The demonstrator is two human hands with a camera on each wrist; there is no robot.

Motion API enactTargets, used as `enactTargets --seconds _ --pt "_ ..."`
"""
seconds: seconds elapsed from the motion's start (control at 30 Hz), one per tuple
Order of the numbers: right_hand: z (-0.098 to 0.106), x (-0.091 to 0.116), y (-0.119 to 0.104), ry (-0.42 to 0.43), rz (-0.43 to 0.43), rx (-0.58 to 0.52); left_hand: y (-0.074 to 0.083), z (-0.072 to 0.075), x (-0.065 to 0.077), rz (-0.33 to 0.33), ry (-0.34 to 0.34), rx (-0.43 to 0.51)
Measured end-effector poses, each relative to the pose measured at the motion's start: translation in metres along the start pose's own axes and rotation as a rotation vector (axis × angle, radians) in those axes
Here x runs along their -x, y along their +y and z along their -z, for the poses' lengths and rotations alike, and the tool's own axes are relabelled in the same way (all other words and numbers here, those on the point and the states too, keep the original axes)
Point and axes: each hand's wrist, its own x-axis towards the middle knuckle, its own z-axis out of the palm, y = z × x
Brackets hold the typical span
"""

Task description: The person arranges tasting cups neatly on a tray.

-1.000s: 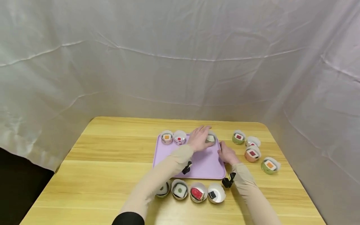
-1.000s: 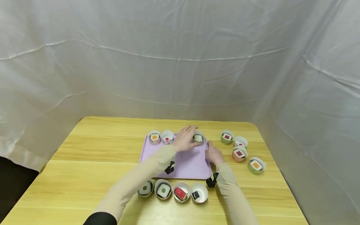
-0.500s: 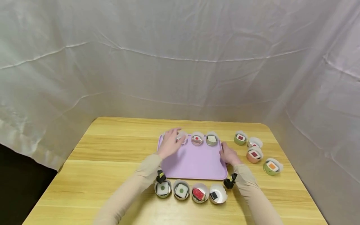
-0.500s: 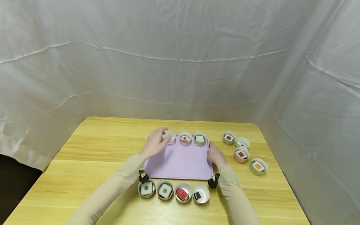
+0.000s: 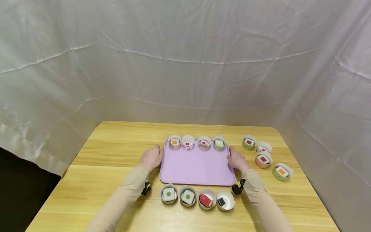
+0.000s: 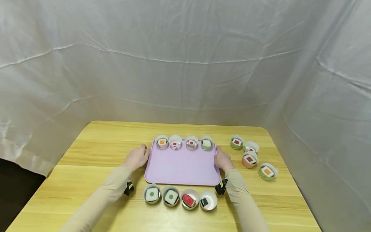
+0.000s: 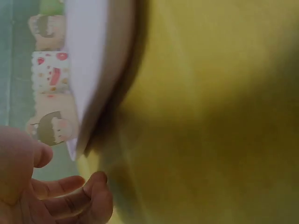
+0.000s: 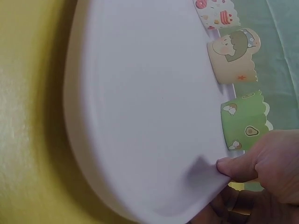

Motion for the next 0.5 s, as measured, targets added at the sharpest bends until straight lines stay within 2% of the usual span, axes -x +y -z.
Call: enactTargets --seconds 0.07,0.23,0.33,0.5 --pt "0.0001 0.0007 -0.0012 -0.002 -0.002 0.002 -0.0015 -0.0046 0.0007 -0.016 0.005 0.014" --pt "0.0005 0.0012 -0.0028 0.001 -0.001 0.001 -0.0029 -0.0092 -0.0010 -0.003 -0.009 0.129" --pt "0.0009 0.0009 -0.0026 -0.004 -0.008 -0.006 -0.0030 -0.0098 -0.0018 0.013 -0.034 0.192" --pt "0.0013 0.0002 -0.0007 -0.008 -0.011 -0.004 -0.0015 -0.0105 -0.0014 0.031 -0.092 0.244"
